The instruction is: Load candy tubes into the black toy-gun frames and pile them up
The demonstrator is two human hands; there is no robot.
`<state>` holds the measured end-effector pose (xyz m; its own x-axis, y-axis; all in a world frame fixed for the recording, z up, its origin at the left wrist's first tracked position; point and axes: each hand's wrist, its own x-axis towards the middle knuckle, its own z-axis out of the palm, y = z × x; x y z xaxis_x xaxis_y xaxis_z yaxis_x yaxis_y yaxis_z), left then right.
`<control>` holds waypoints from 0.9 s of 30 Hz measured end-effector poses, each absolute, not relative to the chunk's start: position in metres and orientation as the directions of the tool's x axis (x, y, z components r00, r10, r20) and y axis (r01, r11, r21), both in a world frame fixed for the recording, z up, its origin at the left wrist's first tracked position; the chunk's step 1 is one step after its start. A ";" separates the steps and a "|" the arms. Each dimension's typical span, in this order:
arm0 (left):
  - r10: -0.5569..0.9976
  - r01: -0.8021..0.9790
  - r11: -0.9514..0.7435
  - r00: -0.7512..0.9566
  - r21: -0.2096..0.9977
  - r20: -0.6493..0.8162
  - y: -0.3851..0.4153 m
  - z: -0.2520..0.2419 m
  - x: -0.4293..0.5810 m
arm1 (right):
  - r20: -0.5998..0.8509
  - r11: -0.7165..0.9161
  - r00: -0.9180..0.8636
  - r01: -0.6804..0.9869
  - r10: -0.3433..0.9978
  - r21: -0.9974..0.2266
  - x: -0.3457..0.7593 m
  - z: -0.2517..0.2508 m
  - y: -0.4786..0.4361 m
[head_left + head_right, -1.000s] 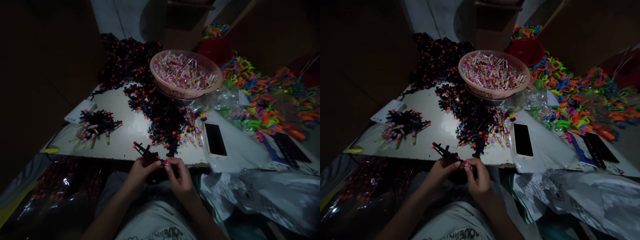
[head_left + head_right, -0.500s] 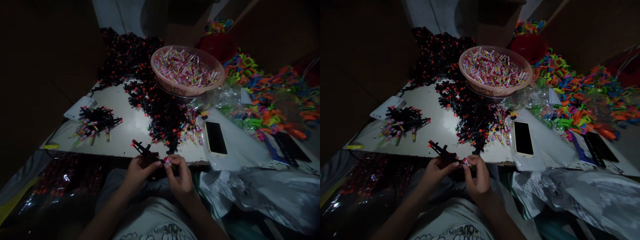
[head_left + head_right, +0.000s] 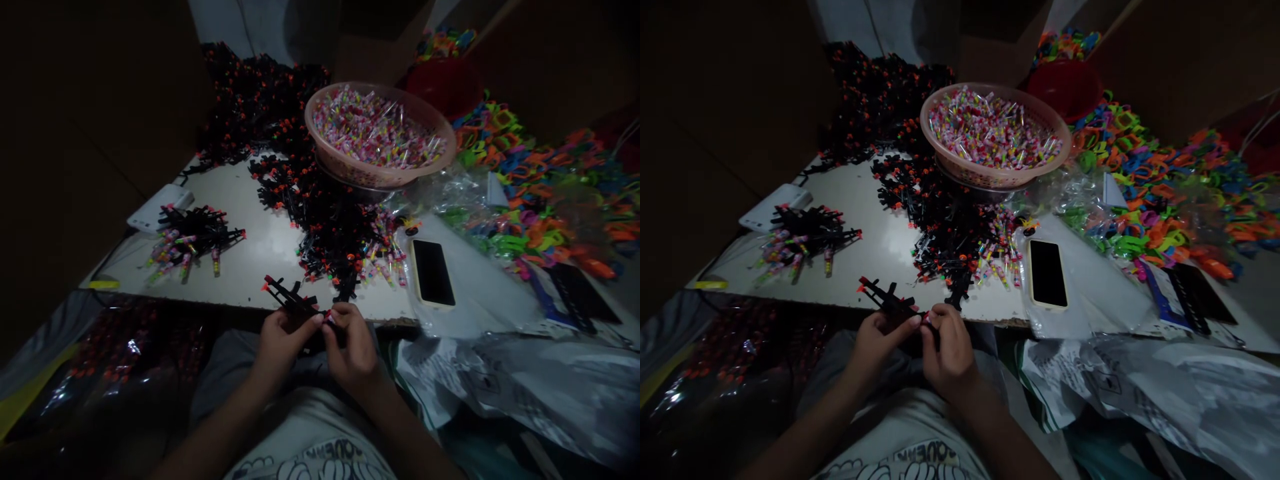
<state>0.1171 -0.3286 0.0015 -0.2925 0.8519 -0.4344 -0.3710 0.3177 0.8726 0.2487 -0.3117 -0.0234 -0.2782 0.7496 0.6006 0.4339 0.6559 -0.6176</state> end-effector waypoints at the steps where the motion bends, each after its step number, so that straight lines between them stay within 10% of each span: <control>1: 0.857 -0.392 0.323 -0.265 0.862 -0.442 -0.328 0.001 0.118 | 0.605 0.661 -0.286 0.452 0.744 -0.599 0.249 -0.025 -0.310; 9: 0.857 -0.497 0.419 -0.060 0.760 -0.513 -0.327 -0.016 0.123 | 0.600 0.728 -0.433 0.531 0.673 -0.433 0.252 -0.041 -0.306; 15: 0.894 -0.465 0.308 -0.156 0.830 -0.419 -0.314 -0.023 0.110 | 0.438 0.590 -0.397 0.500 0.807 -0.634 0.263 -0.047 -0.285; 19: 0.909 0.194 0.233 -0.392 0.953 -0.143 -0.291 -0.015 0.045 | 0.361 0.423 -0.255 0.733 0.897 -0.534 0.300 -0.053 -0.246; 22: 0.827 0.672 0.362 -0.552 0.646 0.111 -0.276 -0.001 -0.016 | 0.282 0.348 -0.258 0.872 0.924 -0.343 0.321 -0.060 -0.227; 27: 0.780 0.812 0.487 -0.570 0.323 0.259 -0.267 0.008 -0.068 | 0.237 0.340 -0.291 0.919 0.927 -0.200 0.326 -0.066 -0.227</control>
<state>-0.0677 -0.2665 0.0081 -0.5701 0.7798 0.2586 0.8119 0.4866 0.3226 0.3264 -0.2267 -0.0658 -0.2913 0.9269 0.2368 0.9189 0.3399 -0.2001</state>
